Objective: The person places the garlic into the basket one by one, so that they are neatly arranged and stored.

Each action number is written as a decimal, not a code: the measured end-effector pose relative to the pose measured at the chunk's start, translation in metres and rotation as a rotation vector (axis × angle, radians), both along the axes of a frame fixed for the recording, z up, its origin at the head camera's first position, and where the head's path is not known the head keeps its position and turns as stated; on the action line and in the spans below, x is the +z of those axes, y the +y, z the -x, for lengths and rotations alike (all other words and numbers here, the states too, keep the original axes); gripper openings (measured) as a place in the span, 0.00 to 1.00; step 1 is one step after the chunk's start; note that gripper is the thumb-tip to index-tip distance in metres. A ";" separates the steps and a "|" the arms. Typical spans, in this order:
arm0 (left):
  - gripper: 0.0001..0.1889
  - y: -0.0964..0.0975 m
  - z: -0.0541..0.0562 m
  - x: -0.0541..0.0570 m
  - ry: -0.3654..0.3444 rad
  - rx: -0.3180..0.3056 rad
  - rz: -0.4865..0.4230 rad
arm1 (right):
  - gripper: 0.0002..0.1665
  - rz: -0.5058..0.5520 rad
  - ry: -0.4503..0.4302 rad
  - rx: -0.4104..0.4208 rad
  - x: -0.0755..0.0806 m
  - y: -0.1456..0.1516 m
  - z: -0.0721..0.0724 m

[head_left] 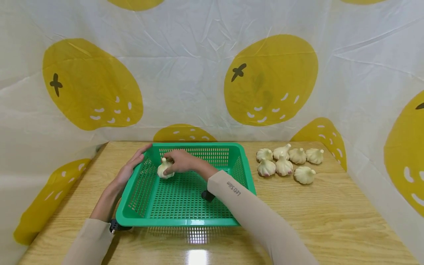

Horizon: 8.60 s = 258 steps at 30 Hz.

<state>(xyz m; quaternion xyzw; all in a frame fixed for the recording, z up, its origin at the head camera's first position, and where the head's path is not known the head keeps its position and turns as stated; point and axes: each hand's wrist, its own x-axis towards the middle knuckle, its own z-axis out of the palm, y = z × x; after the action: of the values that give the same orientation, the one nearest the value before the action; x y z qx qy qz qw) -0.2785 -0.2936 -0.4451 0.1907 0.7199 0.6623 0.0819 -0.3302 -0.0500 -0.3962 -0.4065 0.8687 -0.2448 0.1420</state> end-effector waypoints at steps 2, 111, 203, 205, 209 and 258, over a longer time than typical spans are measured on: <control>0.30 0.000 0.000 -0.001 -0.004 -0.009 -0.009 | 0.30 -0.004 0.003 0.009 -0.002 0.000 0.000; 0.30 0.001 -0.002 -0.002 0.010 0.030 0.044 | 0.32 0.179 -0.185 -0.026 0.016 0.015 0.003; 0.30 0.001 -0.004 -0.003 0.070 0.013 0.034 | 0.26 0.529 0.095 -0.344 0.061 0.272 -0.056; 0.30 0.001 -0.004 -0.004 0.071 0.015 0.035 | 0.25 0.534 0.118 -0.355 0.061 0.284 -0.057; 0.30 0.001 -0.004 -0.005 0.077 0.018 0.043 | 0.25 0.554 0.138 -0.398 0.062 0.307 -0.062; 0.30 0.000 -0.004 -0.004 0.064 0.013 0.040 | 0.36 0.513 0.239 -0.979 -0.010 0.456 -0.052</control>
<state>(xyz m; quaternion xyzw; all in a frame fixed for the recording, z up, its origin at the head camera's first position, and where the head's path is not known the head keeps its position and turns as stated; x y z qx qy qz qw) -0.2741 -0.2934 -0.4487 0.2056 0.7366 0.6417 0.0582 -0.2783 0.4064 -0.4060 -0.0024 0.8787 -0.4376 -0.1909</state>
